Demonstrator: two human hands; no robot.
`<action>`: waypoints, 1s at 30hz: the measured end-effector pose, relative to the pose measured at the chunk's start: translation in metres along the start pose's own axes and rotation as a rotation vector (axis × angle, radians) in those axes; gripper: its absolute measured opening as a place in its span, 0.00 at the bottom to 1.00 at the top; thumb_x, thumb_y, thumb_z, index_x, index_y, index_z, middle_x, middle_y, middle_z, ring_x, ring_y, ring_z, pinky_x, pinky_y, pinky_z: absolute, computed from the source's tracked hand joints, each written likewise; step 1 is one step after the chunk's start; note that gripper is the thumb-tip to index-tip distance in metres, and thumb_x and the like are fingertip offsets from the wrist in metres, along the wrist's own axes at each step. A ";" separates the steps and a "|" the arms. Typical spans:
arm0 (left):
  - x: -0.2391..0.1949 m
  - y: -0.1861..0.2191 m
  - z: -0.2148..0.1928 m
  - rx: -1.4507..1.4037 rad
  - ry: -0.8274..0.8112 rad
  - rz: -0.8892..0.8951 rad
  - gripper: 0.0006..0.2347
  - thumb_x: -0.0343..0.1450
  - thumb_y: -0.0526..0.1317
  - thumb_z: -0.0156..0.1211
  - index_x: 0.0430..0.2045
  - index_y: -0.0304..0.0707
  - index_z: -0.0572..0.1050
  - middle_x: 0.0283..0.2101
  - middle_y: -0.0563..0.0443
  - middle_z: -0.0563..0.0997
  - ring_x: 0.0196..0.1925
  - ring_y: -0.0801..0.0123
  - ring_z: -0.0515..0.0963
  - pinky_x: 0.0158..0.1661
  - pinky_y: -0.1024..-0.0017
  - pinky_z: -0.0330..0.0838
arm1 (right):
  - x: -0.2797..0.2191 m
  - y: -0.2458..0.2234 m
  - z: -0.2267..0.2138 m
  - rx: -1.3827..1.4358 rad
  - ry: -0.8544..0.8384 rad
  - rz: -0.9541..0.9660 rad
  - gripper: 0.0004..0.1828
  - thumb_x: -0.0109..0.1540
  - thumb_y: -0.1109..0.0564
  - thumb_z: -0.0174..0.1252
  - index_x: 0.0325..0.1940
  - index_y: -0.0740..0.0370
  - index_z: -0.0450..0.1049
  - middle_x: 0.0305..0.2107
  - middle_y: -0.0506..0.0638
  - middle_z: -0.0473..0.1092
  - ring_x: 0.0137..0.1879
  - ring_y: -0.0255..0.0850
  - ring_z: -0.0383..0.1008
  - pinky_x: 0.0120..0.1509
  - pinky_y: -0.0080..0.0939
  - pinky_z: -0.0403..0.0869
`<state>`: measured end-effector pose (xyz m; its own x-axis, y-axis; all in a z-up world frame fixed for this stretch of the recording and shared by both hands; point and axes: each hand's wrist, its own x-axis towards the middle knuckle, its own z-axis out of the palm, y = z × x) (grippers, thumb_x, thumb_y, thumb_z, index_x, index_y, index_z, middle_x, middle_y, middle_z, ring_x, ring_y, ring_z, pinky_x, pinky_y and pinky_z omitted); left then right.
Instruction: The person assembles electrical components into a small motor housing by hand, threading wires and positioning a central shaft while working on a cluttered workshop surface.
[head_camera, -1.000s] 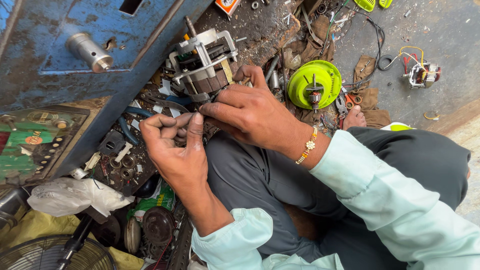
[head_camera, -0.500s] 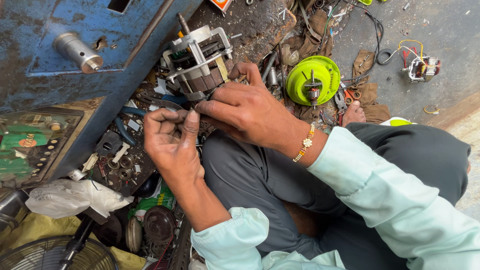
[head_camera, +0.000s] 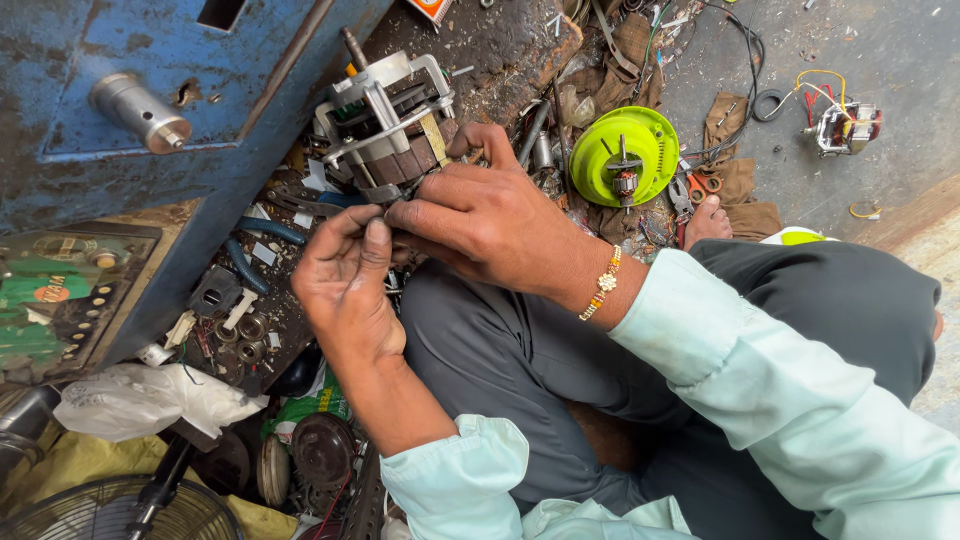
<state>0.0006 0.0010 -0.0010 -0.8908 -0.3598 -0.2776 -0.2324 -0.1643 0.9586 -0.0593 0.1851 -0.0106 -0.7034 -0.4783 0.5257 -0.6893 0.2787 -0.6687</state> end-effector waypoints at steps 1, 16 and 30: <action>0.002 0.001 -0.001 -0.061 -0.024 -0.029 0.06 0.73 0.29 0.65 0.42 0.27 0.78 0.40 0.47 0.82 0.36 0.72 0.81 0.39 0.76 0.79 | 0.000 0.000 0.000 -0.001 -0.003 0.001 0.14 0.65 0.53 0.68 0.52 0.56 0.74 0.32 0.44 0.67 0.41 0.42 0.73 0.66 0.57 0.62; 0.004 -0.007 -0.008 -0.266 -0.045 -0.184 0.07 0.72 0.30 0.65 0.41 0.35 0.74 0.39 0.50 0.80 0.38 0.70 0.81 0.41 0.74 0.78 | 0.003 0.006 -0.013 0.115 -0.051 -0.001 0.20 0.61 0.58 0.66 0.55 0.61 0.70 0.37 0.48 0.71 0.46 0.45 0.75 0.66 0.59 0.62; 0.006 -0.010 -0.017 -0.317 -0.042 -0.222 0.09 0.72 0.28 0.64 0.42 0.33 0.72 0.39 0.49 0.80 0.42 0.69 0.81 0.46 0.72 0.79 | -0.003 0.018 -0.034 0.085 -0.012 0.027 0.20 0.58 0.61 0.67 0.51 0.63 0.69 0.35 0.53 0.65 0.42 0.51 0.68 0.50 0.49 0.67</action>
<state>0.0043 -0.0152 -0.0133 -0.8492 -0.2465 -0.4670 -0.2949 -0.5122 0.8066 -0.0757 0.2192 -0.0062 -0.7193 -0.4813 0.5010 -0.6524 0.2199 -0.7253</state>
